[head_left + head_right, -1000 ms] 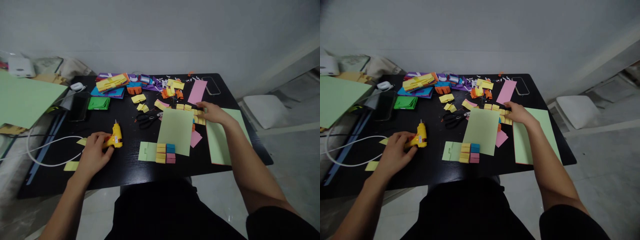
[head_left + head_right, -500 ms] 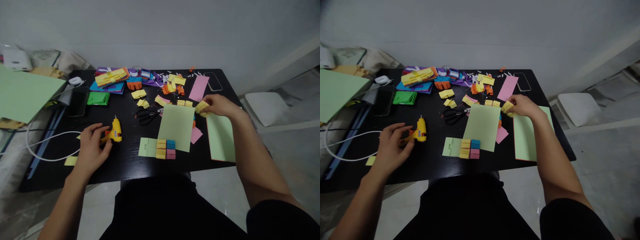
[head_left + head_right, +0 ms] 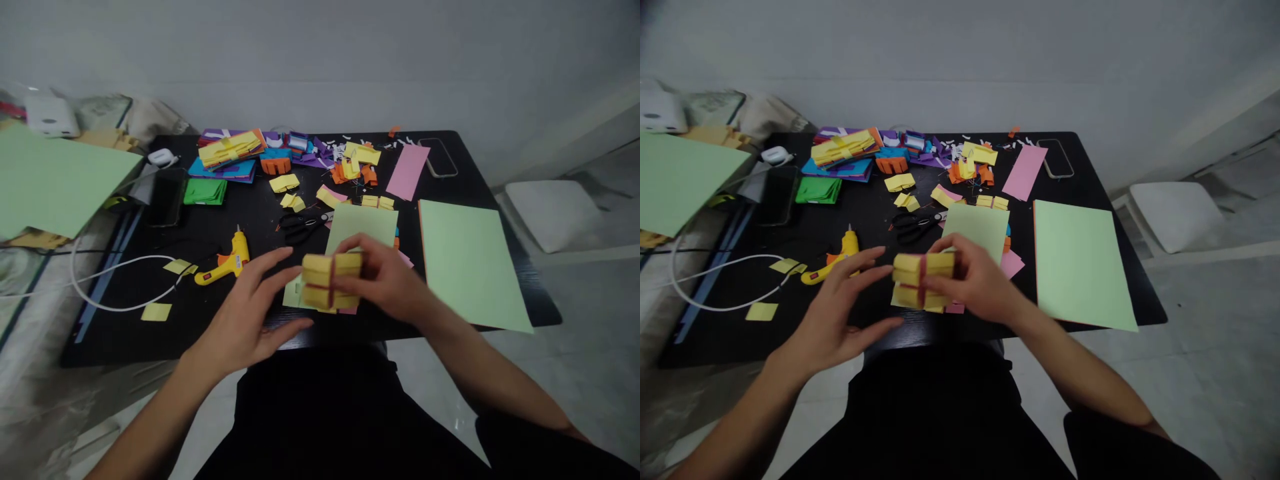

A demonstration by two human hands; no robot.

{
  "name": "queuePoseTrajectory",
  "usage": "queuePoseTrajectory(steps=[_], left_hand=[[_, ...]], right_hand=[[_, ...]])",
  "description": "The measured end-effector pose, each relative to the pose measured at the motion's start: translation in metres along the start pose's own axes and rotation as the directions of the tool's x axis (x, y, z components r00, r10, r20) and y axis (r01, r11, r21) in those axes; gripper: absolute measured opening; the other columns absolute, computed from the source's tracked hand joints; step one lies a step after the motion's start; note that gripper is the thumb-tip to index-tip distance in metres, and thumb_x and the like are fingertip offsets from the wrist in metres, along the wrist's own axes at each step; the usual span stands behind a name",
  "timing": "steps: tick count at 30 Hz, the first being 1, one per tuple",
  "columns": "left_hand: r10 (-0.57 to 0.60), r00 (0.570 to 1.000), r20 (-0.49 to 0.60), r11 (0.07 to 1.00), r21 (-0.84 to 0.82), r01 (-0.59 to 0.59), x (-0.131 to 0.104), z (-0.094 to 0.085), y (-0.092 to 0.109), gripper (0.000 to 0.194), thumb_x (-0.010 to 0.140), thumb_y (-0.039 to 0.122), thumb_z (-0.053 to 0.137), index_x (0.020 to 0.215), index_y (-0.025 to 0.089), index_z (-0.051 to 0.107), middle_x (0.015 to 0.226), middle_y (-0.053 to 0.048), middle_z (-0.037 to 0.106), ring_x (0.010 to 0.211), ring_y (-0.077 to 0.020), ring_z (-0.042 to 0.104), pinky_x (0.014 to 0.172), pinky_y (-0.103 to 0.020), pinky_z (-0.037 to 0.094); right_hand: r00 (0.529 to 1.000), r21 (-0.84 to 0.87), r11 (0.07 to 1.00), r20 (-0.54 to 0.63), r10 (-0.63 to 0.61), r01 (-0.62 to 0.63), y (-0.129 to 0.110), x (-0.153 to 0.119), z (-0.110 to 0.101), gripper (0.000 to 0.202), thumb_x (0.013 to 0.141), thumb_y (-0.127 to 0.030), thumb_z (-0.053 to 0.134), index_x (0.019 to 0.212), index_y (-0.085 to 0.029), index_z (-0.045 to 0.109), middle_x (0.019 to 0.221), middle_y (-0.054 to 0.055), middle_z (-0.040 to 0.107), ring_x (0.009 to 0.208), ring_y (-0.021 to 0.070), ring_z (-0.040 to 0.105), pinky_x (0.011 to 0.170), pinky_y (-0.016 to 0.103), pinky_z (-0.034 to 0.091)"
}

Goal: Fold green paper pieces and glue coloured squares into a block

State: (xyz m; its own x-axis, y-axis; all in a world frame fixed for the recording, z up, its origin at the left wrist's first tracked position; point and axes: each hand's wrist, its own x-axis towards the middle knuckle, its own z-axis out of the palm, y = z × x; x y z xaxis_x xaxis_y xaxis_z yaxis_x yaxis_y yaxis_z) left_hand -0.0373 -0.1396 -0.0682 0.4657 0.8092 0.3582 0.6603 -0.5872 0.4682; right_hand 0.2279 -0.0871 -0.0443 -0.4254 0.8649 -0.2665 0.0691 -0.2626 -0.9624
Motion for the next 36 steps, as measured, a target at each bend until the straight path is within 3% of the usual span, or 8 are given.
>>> queuePoseTrajectory(steps=[4, 12, 15, 19, 22, 26, 31, 36], left_hand=[[0.075, 0.988, 0.133, 0.995, -0.073, -0.065, 0.003, 0.009, -0.003, 0.055, 0.101, 0.039, 0.071, 0.147, 0.023, 0.048, 0.151, -0.018, 0.058, 0.140, -0.0339, 0.059, 0.113, -0.055, 0.055], [0.138, 0.969, 0.204, 0.990, -0.052, -0.130, 0.008, 0.016, -0.015, 0.048, 0.100, 0.036, 0.072, 0.141, 0.018, 0.053, 0.146, -0.019, 0.061, 0.136, -0.0328, 0.062, 0.111, -0.053, 0.056], [0.151, 0.962, 0.227, 0.988, -0.021, -0.151, 0.013, 0.016, -0.021, 0.047, 0.100, 0.035, 0.071, 0.140, 0.018, 0.053, 0.144, -0.020, 0.062, 0.131, -0.0349, 0.064, 0.107, -0.056, 0.058], [0.139, 0.944, 0.301, 0.989, 0.013, -0.150, 0.016, 0.014, -0.031, 0.046, 0.100, 0.035, 0.070, 0.139, 0.017, 0.054, 0.143, -0.021, 0.062, 0.129, -0.0358, 0.065, 0.105, -0.056, 0.058], [0.141, 0.924, 0.355, 0.987, 0.021, -0.159, 0.018, 0.014, -0.036, 0.044, 0.099, 0.032, 0.070, 0.138, 0.016, 0.056, 0.142, -0.021, 0.063, 0.129, -0.0359, 0.065, 0.106, -0.055, 0.057], [0.164, 0.907, 0.387, 0.984, 0.002, -0.179, 0.021, 0.017, -0.038, 0.045, 0.097, 0.029, 0.070, 0.139, 0.016, 0.058, 0.139, -0.020, 0.065, 0.128, -0.0365, 0.065, 0.104, -0.056, 0.058], [0.180, 0.887, 0.426, 0.978, 0.018, -0.207, 0.025, 0.021, -0.037, 0.047, 0.096, 0.028, 0.071, 0.139, 0.014, 0.057, 0.139, -0.020, 0.065, 0.129, -0.0371, 0.064, 0.104, -0.056, 0.057], [0.174, 0.876, 0.451, 0.978, 0.027, -0.208, 0.025, 0.025, -0.037, 0.047, 0.097, 0.027, 0.070, 0.140, 0.016, 0.057, 0.139, -0.020, 0.065, 0.128, -0.0367, 0.063, 0.103, -0.055, 0.057]], right_hand=[[0.997, 0.102, 0.994, 0.065, 0.044, -0.051, 0.035, 0.013, 0.031, 0.047, 0.074, -0.037, 0.091, 0.104, -0.025, 0.057, 0.081, -0.005, 0.064, 0.075, 0.0167, 0.067, 0.066, 0.030, 0.057], [0.999, 0.135, 0.989, 0.010, 0.052, -0.053, 0.057, 0.018, 0.034, 0.052, 0.072, -0.039, 0.094, 0.105, -0.024, 0.056, 0.089, -0.002, 0.069, 0.081, 0.0175, 0.070, 0.072, 0.032, 0.059], [1.000, 0.034, 0.999, -0.020, 0.019, -0.018, 0.058, 0.016, 0.027, 0.047, 0.077, -0.037, 0.089, 0.111, -0.024, 0.059, 0.098, 0.001, 0.073, 0.082, 0.0178, 0.071, 0.073, 0.034, 0.061], [0.993, -0.244, 0.967, -0.070, -0.093, 0.074, 0.058, 0.013, 0.013, 0.030, 0.088, -0.027, 0.078, 0.116, -0.023, 0.065, 0.106, 0.005, 0.076, 0.083, 0.0178, 0.073, 0.079, 0.036, 0.062], [0.981, -0.458, 0.878, -0.062, -0.184, 0.136, 0.062, 0.009, 0.008, 0.020, 0.092, -0.019, 0.071, 0.111, -0.022, 0.069, 0.107, 0.006, 0.079, 0.090, 0.0199, 0.075, 0.085, 0.038, 0.061], [0.948, -0.691, 0.685, -0.001, -0.318, 0.229, 0.075, 0.002, 0.011, 0.021, 0.093, -0.013, 0.069, 0.111, -0.023, 0.071, 0.113, 0.009, 0.077, 0.110, 0.0274, 0.070, 0.099, 0.047, 0.058], [0.927, -0.777, 0.555, 0.096, -0.362, 0.297, 0.090, -0.004, 0.016, 0.019, 0.098, -0.010, 0.064, 0.113, -0.019, 0.072, 0.117, 0.012, 0.073, 0.115, 0.0297, 0.065, 0.103, 0.049, 0.058], [0.896, -0.840, 0.402, 0.200, -0.397, 0.365, 0.094, -0.007, 0.017, 0.022, 0.103, -0.009, 0.057, 0.102, -0.016, 0.078, 0.118, 0.017, 0.074, 0.119, 0.0302, 0.064, 0.104, 0.050, 0.059]])
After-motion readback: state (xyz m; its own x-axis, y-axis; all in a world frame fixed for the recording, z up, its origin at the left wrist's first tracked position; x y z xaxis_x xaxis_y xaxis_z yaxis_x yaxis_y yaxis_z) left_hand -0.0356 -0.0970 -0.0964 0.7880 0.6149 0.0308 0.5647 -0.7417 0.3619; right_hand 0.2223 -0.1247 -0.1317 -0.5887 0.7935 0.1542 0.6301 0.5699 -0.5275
